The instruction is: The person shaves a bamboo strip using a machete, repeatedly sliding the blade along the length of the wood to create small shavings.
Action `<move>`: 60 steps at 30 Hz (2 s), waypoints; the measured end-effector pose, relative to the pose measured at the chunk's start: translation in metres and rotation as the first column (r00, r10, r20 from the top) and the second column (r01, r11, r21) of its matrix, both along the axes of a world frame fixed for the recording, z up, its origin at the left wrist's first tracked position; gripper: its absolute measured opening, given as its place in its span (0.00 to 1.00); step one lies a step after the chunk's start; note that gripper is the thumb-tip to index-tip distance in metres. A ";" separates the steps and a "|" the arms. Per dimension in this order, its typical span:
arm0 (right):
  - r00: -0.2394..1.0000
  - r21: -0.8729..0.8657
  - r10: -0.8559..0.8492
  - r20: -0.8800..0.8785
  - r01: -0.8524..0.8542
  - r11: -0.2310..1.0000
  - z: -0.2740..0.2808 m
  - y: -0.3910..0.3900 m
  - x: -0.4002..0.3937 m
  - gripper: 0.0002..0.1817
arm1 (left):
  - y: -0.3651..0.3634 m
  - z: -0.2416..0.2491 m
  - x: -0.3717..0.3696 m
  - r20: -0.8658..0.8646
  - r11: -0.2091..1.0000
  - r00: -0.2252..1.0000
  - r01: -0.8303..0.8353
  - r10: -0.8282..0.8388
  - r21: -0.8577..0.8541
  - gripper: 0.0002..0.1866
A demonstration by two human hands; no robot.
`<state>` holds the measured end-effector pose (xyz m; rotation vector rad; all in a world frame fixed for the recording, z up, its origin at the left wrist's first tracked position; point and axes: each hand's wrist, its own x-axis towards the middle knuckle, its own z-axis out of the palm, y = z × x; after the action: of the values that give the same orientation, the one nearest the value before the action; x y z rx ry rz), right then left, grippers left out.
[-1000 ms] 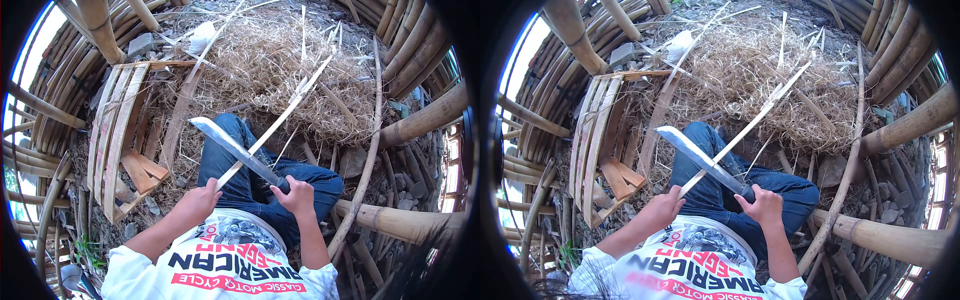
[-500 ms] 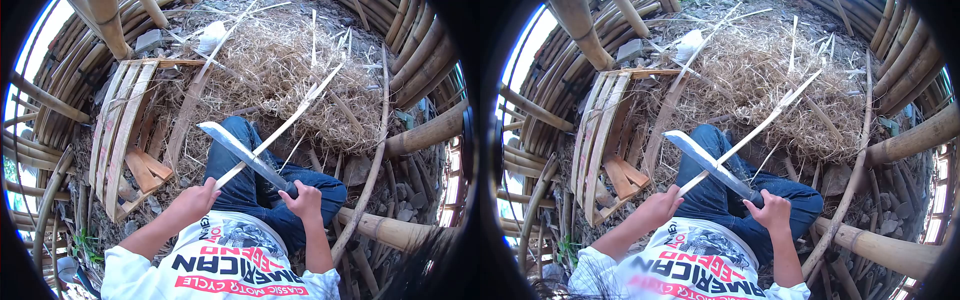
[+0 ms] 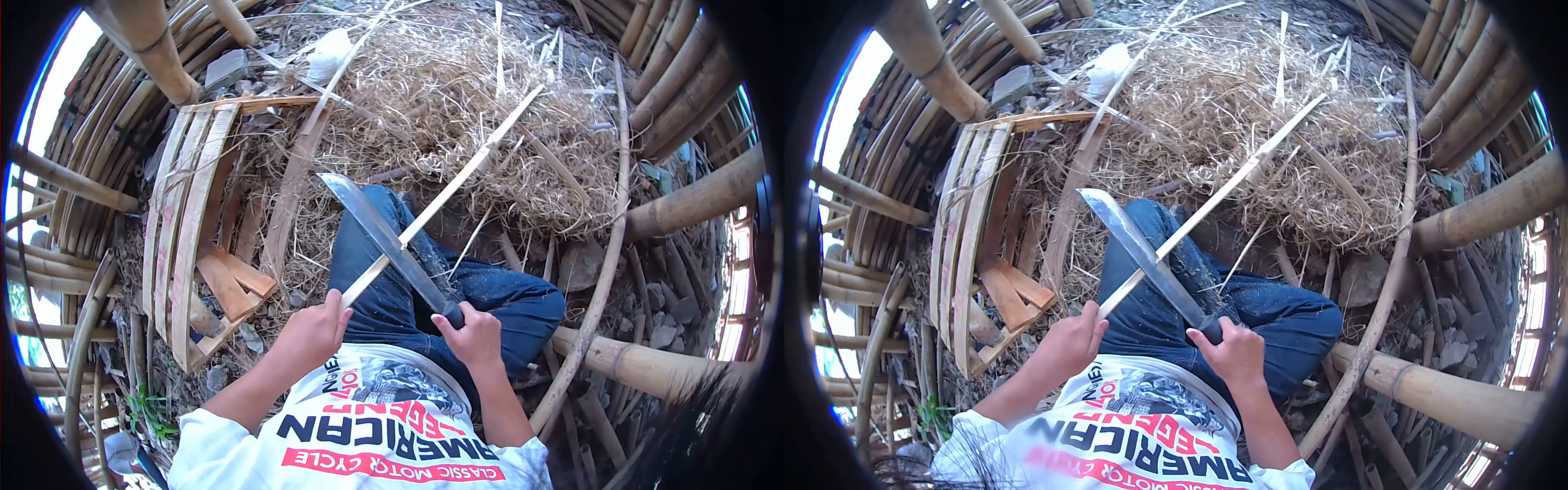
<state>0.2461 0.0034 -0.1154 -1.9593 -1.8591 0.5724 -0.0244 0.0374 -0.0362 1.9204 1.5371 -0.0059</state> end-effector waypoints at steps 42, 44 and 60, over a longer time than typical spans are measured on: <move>0.987 0.021 -0.020 0.157 0.016 1.000 -0.021 0.067 0.013 0.37 | -0.001 -0.018 0.016 0.144 0.996 0.987 -0.068 0.074 -0.051 0.12; 0.987 0.013 -0.023 0.156 0.021 1.000 -0.012 0.063 0.008 0.36 | 0.002 -0.022 0.020 0.194 0.998 0.978 -0.068 0.069 -0.014 0.12; 0.991 0.044 0.080 0.107 -0.085 0.995 -0.014 0.048 -0.006 0.38 | 0.003 -0.022 0.014 0.182 0.998 0.983 -0.027 0.037 -0.054 0.11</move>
<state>0.2397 0.0517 -0.1297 -1.9224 -2.0069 0.4517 -0.0102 0.0408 -0.0586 1.8031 1.4317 0.1403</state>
